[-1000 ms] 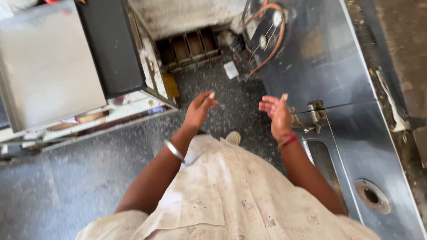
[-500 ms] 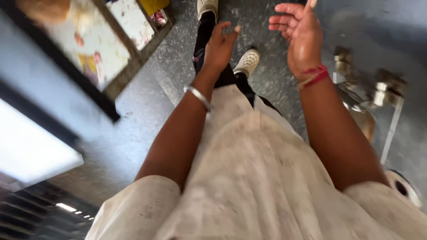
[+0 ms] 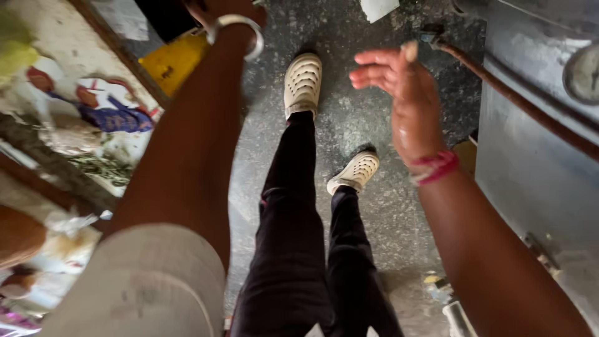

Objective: The person greases the inner surfaces of multiple metal bread baking tins by hand using a solid fat from a small container on a wooden workbench.

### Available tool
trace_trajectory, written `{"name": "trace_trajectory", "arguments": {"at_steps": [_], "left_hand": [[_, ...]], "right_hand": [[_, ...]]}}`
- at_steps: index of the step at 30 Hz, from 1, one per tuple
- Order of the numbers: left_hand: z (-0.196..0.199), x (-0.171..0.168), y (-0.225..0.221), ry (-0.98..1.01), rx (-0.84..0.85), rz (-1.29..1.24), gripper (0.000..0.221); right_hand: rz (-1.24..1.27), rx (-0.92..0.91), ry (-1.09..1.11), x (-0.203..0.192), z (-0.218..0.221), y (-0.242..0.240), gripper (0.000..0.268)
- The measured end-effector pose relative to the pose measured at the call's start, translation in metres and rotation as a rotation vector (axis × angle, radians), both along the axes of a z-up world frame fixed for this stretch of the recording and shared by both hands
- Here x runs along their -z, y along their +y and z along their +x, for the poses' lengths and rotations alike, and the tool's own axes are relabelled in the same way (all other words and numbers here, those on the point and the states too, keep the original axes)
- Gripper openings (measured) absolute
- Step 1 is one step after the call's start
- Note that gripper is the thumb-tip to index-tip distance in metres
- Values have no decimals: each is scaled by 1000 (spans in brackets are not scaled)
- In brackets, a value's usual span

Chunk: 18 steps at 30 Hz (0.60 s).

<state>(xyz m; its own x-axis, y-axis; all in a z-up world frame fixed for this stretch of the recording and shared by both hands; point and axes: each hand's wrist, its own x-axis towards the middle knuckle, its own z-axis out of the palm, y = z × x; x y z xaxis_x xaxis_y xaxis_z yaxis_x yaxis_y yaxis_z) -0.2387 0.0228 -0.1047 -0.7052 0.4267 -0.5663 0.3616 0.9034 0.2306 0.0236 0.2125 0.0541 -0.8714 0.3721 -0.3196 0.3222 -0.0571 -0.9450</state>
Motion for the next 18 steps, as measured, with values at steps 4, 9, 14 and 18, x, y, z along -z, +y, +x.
{"name": "trace_trajectory", "arguments": {"at_steps": [4, 9, 14, 18], "left_hand": [[-33, 25, 8, -32, 150, -152, 58], [-32, 69, 11, -60, 149, -136, 59], [-18, 99, 6, 115, 137, -40, 48], [-10, 66, 10, 62, 38, -88, 42]], "right_hand": [[-56, 26, 76, 46, -26, 1, 79], [-136, 25, -26, 73, -44, 8, 77], [-93, -15, -30, 73, -44, 15, 76], [-127, -1, 12, 47, -36, 10, 70]]}}
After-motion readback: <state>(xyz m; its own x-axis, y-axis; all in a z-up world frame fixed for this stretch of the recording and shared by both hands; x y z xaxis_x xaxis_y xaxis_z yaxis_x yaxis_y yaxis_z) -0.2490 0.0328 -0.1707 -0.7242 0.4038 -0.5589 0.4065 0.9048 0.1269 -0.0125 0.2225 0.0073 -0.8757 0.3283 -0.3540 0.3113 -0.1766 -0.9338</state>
